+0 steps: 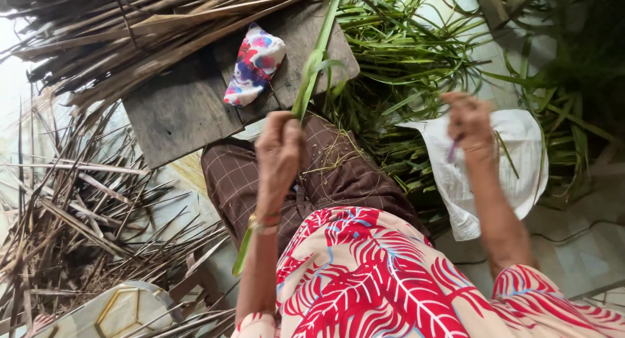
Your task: Stripping the leafy part from palm fronds using a small knife to collect the midribs
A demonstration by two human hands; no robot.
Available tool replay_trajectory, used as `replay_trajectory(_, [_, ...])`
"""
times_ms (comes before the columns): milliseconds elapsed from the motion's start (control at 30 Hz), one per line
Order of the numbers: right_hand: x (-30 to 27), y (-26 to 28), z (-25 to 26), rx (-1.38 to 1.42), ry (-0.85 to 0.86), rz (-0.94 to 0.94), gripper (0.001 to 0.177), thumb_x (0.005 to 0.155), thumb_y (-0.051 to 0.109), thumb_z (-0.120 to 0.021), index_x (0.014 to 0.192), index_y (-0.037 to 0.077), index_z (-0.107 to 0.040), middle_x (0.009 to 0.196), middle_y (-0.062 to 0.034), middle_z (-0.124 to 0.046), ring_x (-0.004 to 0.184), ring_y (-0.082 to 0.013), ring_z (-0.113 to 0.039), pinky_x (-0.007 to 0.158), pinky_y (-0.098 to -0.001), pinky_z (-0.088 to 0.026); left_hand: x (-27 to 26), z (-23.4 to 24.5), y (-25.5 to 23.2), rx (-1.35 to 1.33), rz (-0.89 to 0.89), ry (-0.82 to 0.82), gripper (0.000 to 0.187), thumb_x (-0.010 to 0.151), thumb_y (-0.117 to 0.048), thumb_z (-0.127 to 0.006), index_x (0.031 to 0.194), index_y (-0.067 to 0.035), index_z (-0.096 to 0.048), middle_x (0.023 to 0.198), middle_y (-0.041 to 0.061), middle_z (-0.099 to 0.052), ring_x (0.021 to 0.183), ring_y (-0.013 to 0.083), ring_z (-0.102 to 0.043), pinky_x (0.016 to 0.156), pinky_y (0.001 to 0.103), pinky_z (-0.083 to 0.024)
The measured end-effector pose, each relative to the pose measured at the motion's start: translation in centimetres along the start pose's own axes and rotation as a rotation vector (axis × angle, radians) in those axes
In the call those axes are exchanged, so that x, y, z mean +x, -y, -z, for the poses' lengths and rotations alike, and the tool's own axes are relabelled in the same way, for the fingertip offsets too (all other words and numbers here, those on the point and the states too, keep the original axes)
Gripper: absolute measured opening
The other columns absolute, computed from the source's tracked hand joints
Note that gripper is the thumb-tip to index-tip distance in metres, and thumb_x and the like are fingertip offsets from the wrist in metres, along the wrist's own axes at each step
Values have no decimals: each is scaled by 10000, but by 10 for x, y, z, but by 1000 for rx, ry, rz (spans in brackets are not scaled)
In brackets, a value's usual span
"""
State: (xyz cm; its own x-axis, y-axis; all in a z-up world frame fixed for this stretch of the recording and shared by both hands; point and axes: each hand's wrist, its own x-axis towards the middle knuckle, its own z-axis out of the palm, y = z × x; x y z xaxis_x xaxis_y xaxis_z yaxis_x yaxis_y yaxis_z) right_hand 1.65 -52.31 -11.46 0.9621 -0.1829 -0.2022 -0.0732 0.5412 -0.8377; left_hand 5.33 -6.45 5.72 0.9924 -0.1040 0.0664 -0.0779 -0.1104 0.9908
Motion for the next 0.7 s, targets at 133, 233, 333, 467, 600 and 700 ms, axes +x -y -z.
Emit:
replay_trajectory(133, [-29,-39,-156,-14,221,-50,325,1027,82,-576,1269,-135,-575,535,18,-460,297,-42,-407,210,-251,-402,-3,-51,21,-280,48,129,113,1066,-141,-528,1078,-104,-633,713,67,-665,579,125,-678,494,219,-576])
replay_trajectory(233, [-30,-55,-206,65,205,27,233,1044,66,-552,1208,-93,-597,506,-72,-425,261,-76,-325,193,-257,-325,-11,-68,36,-171,-63,97,82,1026,-152,-624,1040,-104,-689,813,94,-662,747,156,-664,639,301,-564])
replay_trajectory(333, [-40,-41,-244,28,141,76,193,1027,47,-589,1116,-118,-637,410,-76,-391,266,-101,-338,255,-242,-336,-18,-71,19,-182,-72,79,83,1004,-164,-661,1034,-99,-704,790,75,-663,750,110,-614,635,287,-533])
replay_trajectory(467, [-39,-49,-238,45,60,65,64,1001,-21,-615,964,-72,-624,442,-46,-365,276,-84,-328,267,-245,-336,-17,-81,21,-179,-165,-37,33,973,-115,-680,1000,-106,-697,772,69,-650,742,108,-579,647,302,-519])
replay_trajectory(600, [-37,-65,-226,15,-107,31,164,964,-17,-685,833,-38,-589,454,-57,-369,282,-101,-317,248,-277,-274,-14,-96,29,-63,-339,-171,45,971,-96,-662,972,-133,-687,834,45,-627,768,179,-631,715,302,-524])
replay_trajectory(700, [-30,-66,-223,-56,-178,22,198,935,-38,-692,778,-3,-576,455,-54,-389,284,-86,-331,266,-262,-271,-12,-101,28,-53,-416,-211,54,981,-79,-649,994,-126,-672,879,33,-613,820,205,-625,776,308,-519])
